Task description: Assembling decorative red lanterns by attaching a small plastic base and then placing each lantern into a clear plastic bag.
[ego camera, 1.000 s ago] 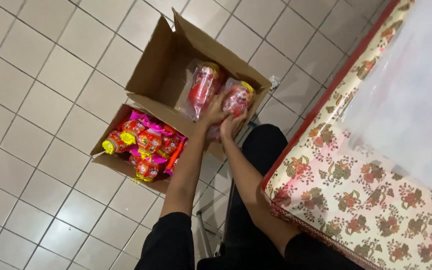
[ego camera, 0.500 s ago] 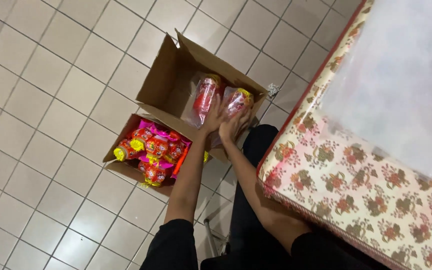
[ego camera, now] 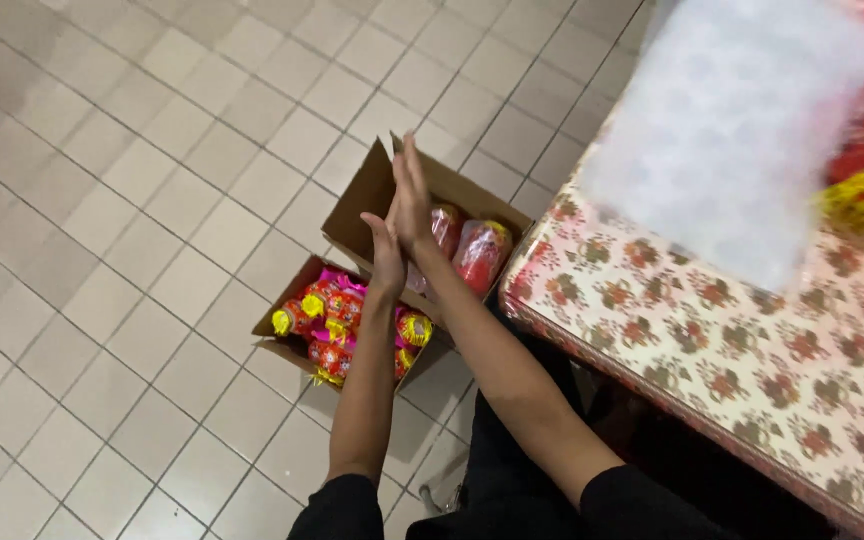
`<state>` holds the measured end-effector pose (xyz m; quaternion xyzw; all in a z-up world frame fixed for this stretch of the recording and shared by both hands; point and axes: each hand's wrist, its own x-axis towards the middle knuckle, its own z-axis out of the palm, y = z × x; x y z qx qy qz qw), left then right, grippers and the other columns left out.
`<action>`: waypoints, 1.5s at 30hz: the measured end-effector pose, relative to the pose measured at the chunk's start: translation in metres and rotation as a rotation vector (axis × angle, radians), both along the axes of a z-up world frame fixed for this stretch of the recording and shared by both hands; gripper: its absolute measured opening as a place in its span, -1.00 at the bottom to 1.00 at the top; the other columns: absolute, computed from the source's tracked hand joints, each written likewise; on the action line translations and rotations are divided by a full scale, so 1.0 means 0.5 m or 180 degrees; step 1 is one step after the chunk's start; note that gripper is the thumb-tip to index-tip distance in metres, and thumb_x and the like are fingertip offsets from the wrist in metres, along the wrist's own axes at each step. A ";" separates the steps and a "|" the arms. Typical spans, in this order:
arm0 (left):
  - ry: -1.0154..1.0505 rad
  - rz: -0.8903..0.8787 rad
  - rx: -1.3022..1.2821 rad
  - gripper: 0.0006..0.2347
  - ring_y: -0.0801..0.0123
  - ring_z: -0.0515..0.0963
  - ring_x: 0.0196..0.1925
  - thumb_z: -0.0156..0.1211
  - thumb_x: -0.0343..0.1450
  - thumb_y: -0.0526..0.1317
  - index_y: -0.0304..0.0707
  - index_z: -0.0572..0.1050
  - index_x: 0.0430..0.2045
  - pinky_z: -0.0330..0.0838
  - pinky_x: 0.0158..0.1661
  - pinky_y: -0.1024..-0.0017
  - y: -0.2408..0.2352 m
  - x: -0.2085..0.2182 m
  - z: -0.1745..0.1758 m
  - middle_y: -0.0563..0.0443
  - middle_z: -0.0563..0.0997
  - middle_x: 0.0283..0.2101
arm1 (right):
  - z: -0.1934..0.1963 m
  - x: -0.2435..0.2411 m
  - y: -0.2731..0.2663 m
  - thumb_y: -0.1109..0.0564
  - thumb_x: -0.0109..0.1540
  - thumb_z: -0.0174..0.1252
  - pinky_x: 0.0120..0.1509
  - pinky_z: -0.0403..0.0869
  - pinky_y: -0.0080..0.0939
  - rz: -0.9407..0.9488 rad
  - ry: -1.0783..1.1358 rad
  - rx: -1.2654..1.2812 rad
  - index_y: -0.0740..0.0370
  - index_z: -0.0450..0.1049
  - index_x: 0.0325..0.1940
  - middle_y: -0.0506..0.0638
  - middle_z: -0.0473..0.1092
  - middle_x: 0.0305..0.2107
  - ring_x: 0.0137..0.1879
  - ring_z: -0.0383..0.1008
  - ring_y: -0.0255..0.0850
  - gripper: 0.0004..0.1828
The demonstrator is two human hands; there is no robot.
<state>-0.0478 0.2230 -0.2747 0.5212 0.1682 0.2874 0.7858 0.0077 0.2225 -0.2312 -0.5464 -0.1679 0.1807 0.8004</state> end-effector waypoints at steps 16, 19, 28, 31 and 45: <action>-0.0342 -0.1482 0.1425 -0.31 0.19 -0.16 0.57 -0.55 0.51 0.33 -0.12 -0.05 0.46 -0.28 0.50 0.16 -0.432 0.354 0.302 -0.11 -0.06 0.52 | 0.296 0.299 -0.548 -0.05 0.41 0.00 0.68 0.06 -0.01 -0.1437 -0.1227 -0.0078 0.06 -0.03 0.60 0.07 -0.06 0.56 0.70 -0.19 -0.05 -0.31; -0.0419 -0.1863 0.1867 -0.32 0.19 -0.26 0.60 -0.52 0.52 0.30 -0.14 -0.11 0.47 -0.37 0.51 0.16 -0.588 0.421 0.345 -0.10 -0.14 0.55 | 0.290 0.364 -0.732 -0.16 0.46 -0.08 0.66 0.15 0.03 -0.1814 -0.1796 -0.0482 0.03 0.16 0.52 0.07 0.04 0.51 0.66 -0.09 -0.04 -0.43; -0.0640 -0.2493 0.3198 -0.46 0.14 -0.33 0.65 -0.47 0.62 0.14 -0.04 -0.11 0.50 -0.46 0.51 -0.12 -0.924 0.520 0.395 0.00 -0.25 0.59 | 0.329 0.427 -1.154 -0.27 0.44 -0.26 0.48 0.21 0.25 -0.3358 -0.2621 -0.2644 0.16 0.48 0.20 0.17 0.29 0.23 0.44 0.13 0.12 -0.40; -0.0667 -0.2284 0.3720 -0.46 0.18 -0.30 0.65 -0.43 0.62 0.12 -0.08 -0.10 0.50 -0.41 0.53 -0.08 -0.983 0.563 0.390 0.01 -0.23 0.59 | 0.326 0.477 -1.248 -0.06 0.39 0.14 0.46 0.30 0.20 -0.4199 -0.2866 -0.3654 0.10 0.46 0.25 0.10 0.23 0.27 0.41 0.18 0.07 -0.61; -0.1028 -0.1921 0.3326 -0.66 0.06 -0.09 0.61 -0.06 0.57 -0.10 -0.17 0.47 0.20 -0.15 0.45 -0.26 -0.980 0.597 0.446 -0.03 0.11 0.51 | 0.375 0.564 -1.368 -0.54 0.17 0.39 0.30 0.33 0.49 -0.3669 -0.1853 -0.5145 -0.06 0.22 0.50 0.13 0.06 0.44 0.36 0.27 0.31 0.00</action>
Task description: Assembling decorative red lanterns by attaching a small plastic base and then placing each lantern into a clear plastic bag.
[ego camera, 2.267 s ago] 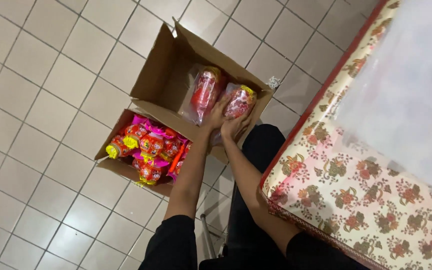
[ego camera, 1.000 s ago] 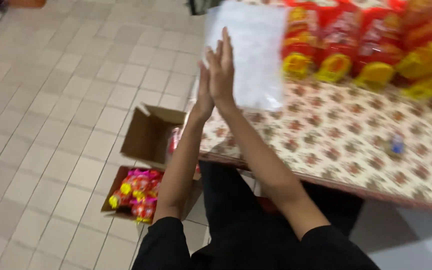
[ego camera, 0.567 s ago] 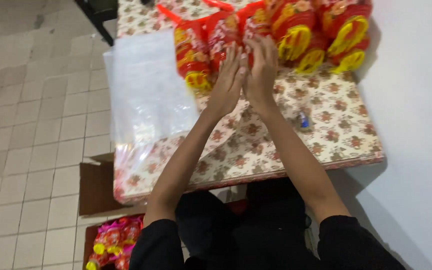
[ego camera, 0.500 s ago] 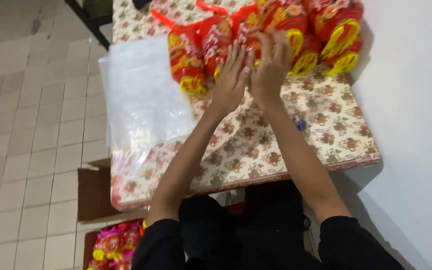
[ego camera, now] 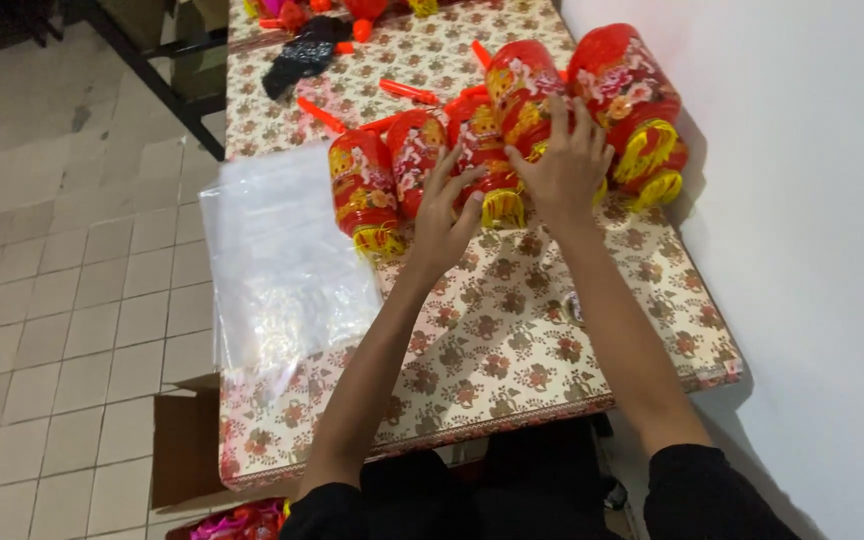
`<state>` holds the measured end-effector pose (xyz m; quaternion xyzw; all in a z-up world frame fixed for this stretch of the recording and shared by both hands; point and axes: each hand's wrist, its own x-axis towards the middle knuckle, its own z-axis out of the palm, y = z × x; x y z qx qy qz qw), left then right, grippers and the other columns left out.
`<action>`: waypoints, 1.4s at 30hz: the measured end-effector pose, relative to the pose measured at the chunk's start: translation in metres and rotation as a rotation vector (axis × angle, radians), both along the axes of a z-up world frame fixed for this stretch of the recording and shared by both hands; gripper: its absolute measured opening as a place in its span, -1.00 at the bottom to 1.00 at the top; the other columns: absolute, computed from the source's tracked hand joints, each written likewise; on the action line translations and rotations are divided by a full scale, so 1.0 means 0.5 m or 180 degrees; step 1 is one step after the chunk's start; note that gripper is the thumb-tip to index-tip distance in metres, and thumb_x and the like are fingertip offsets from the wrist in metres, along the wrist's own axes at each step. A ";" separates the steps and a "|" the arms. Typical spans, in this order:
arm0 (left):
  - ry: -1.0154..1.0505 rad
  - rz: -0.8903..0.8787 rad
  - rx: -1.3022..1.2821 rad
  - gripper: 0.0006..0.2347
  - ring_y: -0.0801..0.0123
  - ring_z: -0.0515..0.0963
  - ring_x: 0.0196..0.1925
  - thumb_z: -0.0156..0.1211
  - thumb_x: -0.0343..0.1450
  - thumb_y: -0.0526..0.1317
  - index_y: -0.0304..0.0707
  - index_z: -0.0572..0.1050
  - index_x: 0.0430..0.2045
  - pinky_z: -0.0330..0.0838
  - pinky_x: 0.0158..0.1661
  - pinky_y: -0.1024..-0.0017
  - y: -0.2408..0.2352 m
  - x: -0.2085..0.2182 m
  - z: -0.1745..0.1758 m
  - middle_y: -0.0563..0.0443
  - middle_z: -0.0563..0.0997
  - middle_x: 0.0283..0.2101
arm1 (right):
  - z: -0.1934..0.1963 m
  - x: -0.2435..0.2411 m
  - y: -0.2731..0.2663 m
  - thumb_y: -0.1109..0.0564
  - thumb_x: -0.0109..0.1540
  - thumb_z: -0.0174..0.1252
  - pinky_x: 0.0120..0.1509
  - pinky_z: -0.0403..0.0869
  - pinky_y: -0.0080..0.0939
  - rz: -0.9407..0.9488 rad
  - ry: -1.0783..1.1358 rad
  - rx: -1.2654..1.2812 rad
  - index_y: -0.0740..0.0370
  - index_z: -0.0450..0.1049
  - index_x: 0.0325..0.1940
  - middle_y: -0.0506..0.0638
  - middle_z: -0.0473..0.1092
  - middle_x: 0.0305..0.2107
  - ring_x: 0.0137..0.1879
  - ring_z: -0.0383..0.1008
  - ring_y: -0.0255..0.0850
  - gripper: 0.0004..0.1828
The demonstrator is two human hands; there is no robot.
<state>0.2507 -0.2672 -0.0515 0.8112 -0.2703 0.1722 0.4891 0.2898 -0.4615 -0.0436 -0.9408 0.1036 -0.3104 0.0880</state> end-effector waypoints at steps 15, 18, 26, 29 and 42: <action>-0.0395 0.0597 -0.0529 -0.29 -0.07 0.30 0.42 0.27 0.42 0.09 -0.07 0.02 0.39 0.30 0.35 -0.15 0.051 0.021 0.016 -0.31 0.19 0.39 | 0.170 -0.144 -0.034 0.02 0.23 0.46 0.35 0.60 0.09 0.2550 -0.2042 0.1039 0.30 0.21 0.42 0.25 0.28 0.20 0.27 0.40 0.11 -0.19; -0.0561 0.1001 -0.0200 0.00 -0.10 -0.03 0.63 0.28 0.35 0.28 -0.01 -0.34 0.50 -0.01 0.47 -0.33 0.061 0.025 0.008 -0.13 -0.19 0.60 | 0.149 -0.161 -0.075 0.34 0.22 0.01 0.49 0.54 0.36 0.3324 -0.1846 0.1803 0.29 0.13 0.47 0.23 0.13 0.29 0.49 0.19 0.19 -0.31; -0.1376 0.1259 0.0287 -0.84 0.28 0.61 -0.15 0.08 0.54 -0.14 0.06 0.51 -0.02 0.45 -0.09 0.31 0.183 0.066 -0.119 0.21 0.57 -0.21 | -0.009 -0.112 -0.161 -0.44 0.19 0.15 0.48 0.48 0.02 0.3635 -0.1078 0.3430 0.20 0.30 0.33 0.04 0.32 0.20 0.37 0.36 -0.01 -0.14; -0.0706 0.0748 0.0970 -0.81 0.14 0.65 -0.21 0.02 0.54 -0.06 0.23 0.45 0.02 0.52 -0.22 0.18 0.234 0.001 -0.160 0.15 0.56 -0.23 | -0.047 -0.111 -0.182 -0.44 0.23 0.13 0.46 0.49 -0.10 0.3724 -0.0564 0.3876 0.12 0.32 0.33 -0.06 0.32 0.22 0.39 0.36 -0.13 -0.21; 0.1035 -0.0223 0.2153 -0.45 -0.02 0.52 -0.30 0.00 0.42 -0.36 -0.29 0.08 0.37 0.48 -0.40 0.20 0.314 -0.176 -0.088 -0.37 0.55 -0.12 | -0.093 -0.120 -0.226 -0.29 0.31 -0.12 -0.18 0.57 -0.05 0.1842 0.1711 0.3367 0.08 0.24 0.29 0.14 0.36 0.00 0.00 0.48 0.05 -0.41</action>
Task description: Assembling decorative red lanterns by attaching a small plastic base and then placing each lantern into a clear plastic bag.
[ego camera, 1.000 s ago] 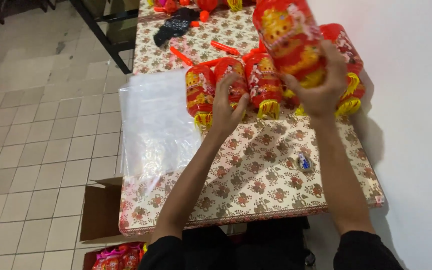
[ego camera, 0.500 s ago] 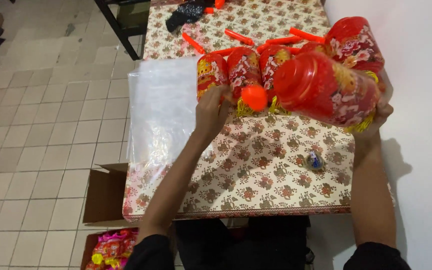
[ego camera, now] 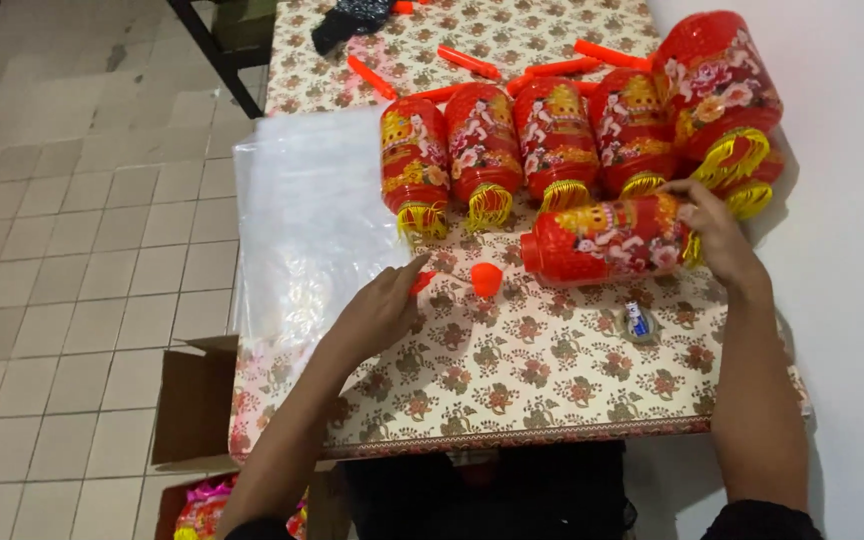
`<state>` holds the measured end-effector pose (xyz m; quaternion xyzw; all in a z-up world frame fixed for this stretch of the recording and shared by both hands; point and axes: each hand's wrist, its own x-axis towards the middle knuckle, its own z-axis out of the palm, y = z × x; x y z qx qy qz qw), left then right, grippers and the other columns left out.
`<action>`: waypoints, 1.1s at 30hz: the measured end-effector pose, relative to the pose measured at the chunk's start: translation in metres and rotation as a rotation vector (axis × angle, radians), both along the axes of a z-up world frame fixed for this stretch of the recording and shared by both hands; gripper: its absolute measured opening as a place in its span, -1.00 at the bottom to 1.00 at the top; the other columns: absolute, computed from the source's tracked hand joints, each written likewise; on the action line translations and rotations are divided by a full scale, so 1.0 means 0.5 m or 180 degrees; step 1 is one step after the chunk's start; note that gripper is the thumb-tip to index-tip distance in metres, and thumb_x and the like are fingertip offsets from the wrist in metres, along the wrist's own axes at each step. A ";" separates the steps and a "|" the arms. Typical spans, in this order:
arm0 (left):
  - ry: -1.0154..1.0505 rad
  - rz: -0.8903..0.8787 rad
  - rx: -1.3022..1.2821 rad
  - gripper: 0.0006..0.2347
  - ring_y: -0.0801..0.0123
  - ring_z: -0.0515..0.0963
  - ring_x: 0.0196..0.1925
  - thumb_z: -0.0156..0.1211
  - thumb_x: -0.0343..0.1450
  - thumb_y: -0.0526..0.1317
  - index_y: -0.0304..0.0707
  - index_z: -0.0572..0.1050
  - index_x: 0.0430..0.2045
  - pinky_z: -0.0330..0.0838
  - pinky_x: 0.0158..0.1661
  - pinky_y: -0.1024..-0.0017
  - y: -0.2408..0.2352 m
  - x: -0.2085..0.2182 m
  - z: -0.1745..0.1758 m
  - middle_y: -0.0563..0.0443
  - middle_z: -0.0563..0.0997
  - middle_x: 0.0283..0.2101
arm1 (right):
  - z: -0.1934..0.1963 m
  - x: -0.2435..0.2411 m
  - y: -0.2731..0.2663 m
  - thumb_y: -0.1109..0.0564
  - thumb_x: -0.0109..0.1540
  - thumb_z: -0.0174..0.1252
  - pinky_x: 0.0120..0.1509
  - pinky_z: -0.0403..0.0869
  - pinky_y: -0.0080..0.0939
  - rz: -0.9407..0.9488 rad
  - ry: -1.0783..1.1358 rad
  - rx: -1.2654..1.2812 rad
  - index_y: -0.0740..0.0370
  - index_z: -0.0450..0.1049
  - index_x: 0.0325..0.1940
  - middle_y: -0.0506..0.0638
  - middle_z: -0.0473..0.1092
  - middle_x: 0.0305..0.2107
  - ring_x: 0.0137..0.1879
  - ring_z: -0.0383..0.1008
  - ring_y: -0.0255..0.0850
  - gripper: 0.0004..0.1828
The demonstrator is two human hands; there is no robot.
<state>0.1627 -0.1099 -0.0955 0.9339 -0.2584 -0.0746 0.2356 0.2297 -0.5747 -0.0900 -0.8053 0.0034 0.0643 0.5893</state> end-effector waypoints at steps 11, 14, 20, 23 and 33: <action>-0.0755 -0.0247 -0.0251 -0.65 0.12 0.71 -0.54 0.04 0.54 -0.10 -0.31 0.41 0.16 0.70 -0.52 0.25 -0.025 -0.039 -0.053 -0.32 0.64 0.01 | 0.009 -0.006 0.024 -0.44 0.28 -0.28 0.27 0.38 0.17 -0.0159 -0.0416 -0.1163 0.01 0.38 0.32 0.13 0.40 0.19 0.23 0.42 0.13 -0.25; -0.0778 -0.0319 -0.0425 -0.74 0.22 0.63 -0.56 0.14 0.51 -0.08 -0.33 0.52 -0.13 0.57 -0.61 0.35 -0.036 -0.049 -0.064 -0.11 0.68 -0.35 | -0.005 -0.010 0.032 -0.25 0.46 -0.23 0.09 0.38 -0.02 -0.0306 -0.0873 -0.1473 -0.01 0.44 0.29 0.04 0.45 0.12 0.15 0.45 0.01 -0.48; -0.1061 -0.0221 -0.0182 -0.71 0.31 0.61 -0.63 0.12 0.49 0.01 -0.13 0.57 -0.05 0.45 -0.70 0.37 -0.051 -0.061 -0.066 0.09 0.68 -0.37 | -0.075 0.002 0.052 0.13 0.50 0.04 0.19 0.42 0.29 -0.0893 -0.2671 -0.2383 0.37 0.61 0.12 0.28 0.54 -0.01 0.13 0.46 0.16 -0.70; -0.0935 -0.0265 -0.0104 -0.74 0.36 0.58 -0.64 0.13 0.50 0.00 -0.15 0.56 -0.13 0.44 -0.72 0.44 -0.064 -0.067 -0.080 0.05 0.63 -0.46 | -0.058 -0.033 0.176 0.44 0.34 -0.07 -0.10 0.53 -0.02 -0.0342 -0.3982 -0.1587 0.45 0.47 -0.29 0.25 0.46 -0.43 -0.24 0.51 0.08 -0.80; -0.1000 -0.0306 -0.0086 -0.75 0.05 0.71 -0.30 0.10 0.51 -0.10 -0.17 0.44 0.01 0.62 -0.41 0.21 -0.094 -0.071 -0.140 -0.17 0.64 -0.31 | -0.147 -0.162 0.364 -0.25 0.41 -0.09 0.15 0.20 0.09 0.1205 -0.3497 -0.3174 -0.10 0.57 -0.03 -0.14 0.54 -0.52 -0.05 0.49 -0.19 -0.61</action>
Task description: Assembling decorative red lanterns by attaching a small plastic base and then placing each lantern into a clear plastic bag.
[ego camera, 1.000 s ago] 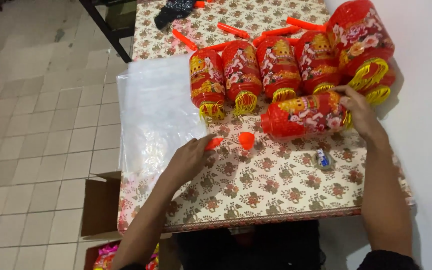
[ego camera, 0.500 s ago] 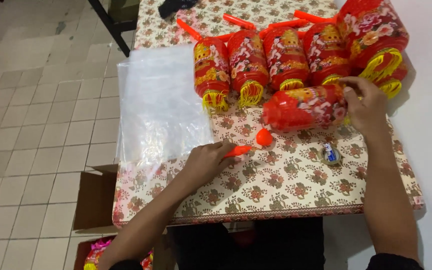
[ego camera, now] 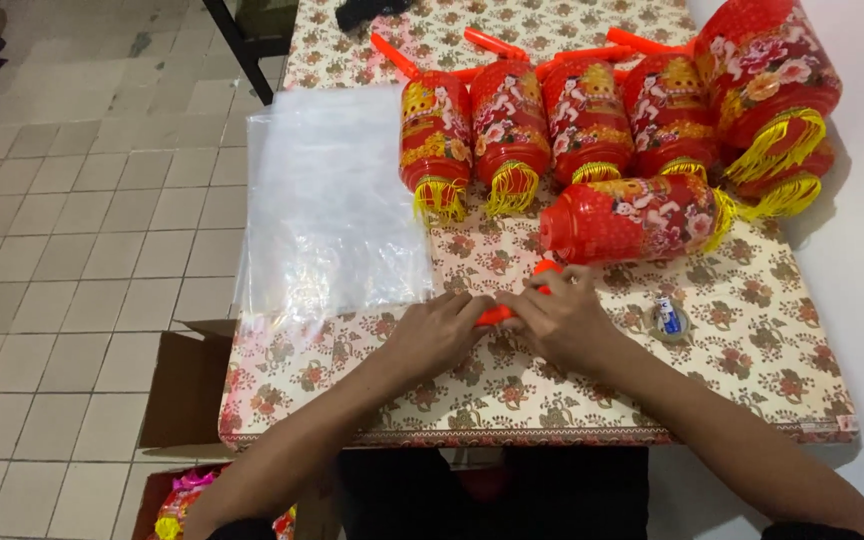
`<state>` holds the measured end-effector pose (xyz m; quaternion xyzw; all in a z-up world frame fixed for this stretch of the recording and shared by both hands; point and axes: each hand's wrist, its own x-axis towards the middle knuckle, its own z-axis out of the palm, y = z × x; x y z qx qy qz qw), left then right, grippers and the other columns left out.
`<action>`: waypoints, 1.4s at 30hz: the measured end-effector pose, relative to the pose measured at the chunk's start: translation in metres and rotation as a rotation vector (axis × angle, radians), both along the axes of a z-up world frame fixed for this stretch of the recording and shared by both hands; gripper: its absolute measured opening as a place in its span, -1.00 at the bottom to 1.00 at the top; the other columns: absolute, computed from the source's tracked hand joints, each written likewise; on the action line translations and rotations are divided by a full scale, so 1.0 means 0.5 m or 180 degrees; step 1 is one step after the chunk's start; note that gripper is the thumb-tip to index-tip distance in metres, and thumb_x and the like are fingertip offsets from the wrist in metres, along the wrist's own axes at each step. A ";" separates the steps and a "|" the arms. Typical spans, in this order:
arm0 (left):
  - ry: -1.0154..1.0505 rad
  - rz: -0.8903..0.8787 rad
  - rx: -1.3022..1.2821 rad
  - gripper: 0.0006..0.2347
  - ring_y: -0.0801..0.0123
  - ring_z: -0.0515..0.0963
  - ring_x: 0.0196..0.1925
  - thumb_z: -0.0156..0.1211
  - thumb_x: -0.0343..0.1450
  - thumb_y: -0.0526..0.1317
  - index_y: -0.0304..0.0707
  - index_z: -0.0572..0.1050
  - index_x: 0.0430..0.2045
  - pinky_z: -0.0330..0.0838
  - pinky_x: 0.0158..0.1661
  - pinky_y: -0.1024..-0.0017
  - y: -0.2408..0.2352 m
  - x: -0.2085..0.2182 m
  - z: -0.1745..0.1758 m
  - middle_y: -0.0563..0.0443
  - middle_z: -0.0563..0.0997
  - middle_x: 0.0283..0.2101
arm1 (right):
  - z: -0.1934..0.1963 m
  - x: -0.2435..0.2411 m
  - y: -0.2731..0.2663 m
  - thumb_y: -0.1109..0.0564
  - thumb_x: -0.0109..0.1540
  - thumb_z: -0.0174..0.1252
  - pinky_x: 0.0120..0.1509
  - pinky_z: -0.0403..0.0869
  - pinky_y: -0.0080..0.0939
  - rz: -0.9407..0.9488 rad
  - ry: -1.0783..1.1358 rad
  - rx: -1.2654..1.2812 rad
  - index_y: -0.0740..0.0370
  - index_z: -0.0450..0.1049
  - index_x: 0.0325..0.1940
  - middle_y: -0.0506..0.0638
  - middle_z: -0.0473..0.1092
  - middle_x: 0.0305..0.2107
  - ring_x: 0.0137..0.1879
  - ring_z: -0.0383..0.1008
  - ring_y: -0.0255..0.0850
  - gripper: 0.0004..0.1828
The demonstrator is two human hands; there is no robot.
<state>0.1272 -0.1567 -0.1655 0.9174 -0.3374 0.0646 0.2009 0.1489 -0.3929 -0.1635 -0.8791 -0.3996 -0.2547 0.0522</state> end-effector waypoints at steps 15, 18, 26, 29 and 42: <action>-0.1011 -0.0077 -0.0048 -0.75 0.23 0.66 -0.43 -0.01 0.55 -0.08 -0.23 0.56 -0.20 0.51 -0.47 0.39 0.016 -0.011 0.020 -0.04 0.62 -0.47 | -0.068 -0.002 -0.008 -0.20 0.30 0.15 0.14 0.20 -0.08 0.0262 -0.0382 0.0405 0.08 0.54 0.12 -0.13 0.41 -0.51 -0.10 0.41 -0.23 -0.56; -0.0534 -0.0129 0.0164 -0.81 0.22 0.68 -0.45 0.04 0.53 -0.17 -0.27 0.56 -0.17 0.55 -0.48 0.37 0.025 -0.016 0.048 -0.10 0.66 -0.43 | -0.053 0.000 -0.001 -0.19 0.24 0.23 0.18 0.19 -0.08 0.0376 -0.0536 0.0517 0.08 0.58 0.04 -0.12 0.45 -0.48 -0.14 0.42 -0.25 -0.58; -0.0417 -0.0142 -0.0034 -0.71 0.08 0.71 -0.32 0.26 0.42 -0.07 -0.17 0.51 -0.06 0.61 -0.43 0.22 0.022 0.010 0.024 -0.16 0.65 -0.23 | -0.027 0.005 0.006 -0.24 0.30 0.17 0.28 0.13 0.05 0.0351 -0.0074 0.0929 0.03 0.60 -0.02 -0.15 0.42 -0.53 -0.16 0.42 -0.25 -0.61; -0.0922 -0.0138 -0.0294 -0.77 0.18 0.67 -0.30 0.35 0.38 -0.08 -0.16 0.58 -0.20 0.58 -0.42 0.36 0.020 0.011 0.025 -0.06 0.60 -0.29 | -0.016 0.004 0.007 -0.29 0.33 0.10 0.28 0.14 0.05 0.0312 0.0027 0.0915 0.01 0.60 -0.09 -0.16 0.43 -0.53 -0.19 0.42 -0.25 -0.60; -0.0345 -0.0107 -0.0275 -0.72 0.22 0.68 -0.46 0.16 0.47 -0.18 -0.18 0.50 0.06 0.58 -0.52 0.35 0.021 0.005 0.036 -0.09 0.64 -0.43 | -0.016 0.010 -0.008 -0.17 0.26 0.23 0.27 0.14 0.12 0.0347 0.0028 0.0944 -0.02 0.59 -0.05 -0.15 0.47 -0.36 -0.10 0.41 -0.21 -0.70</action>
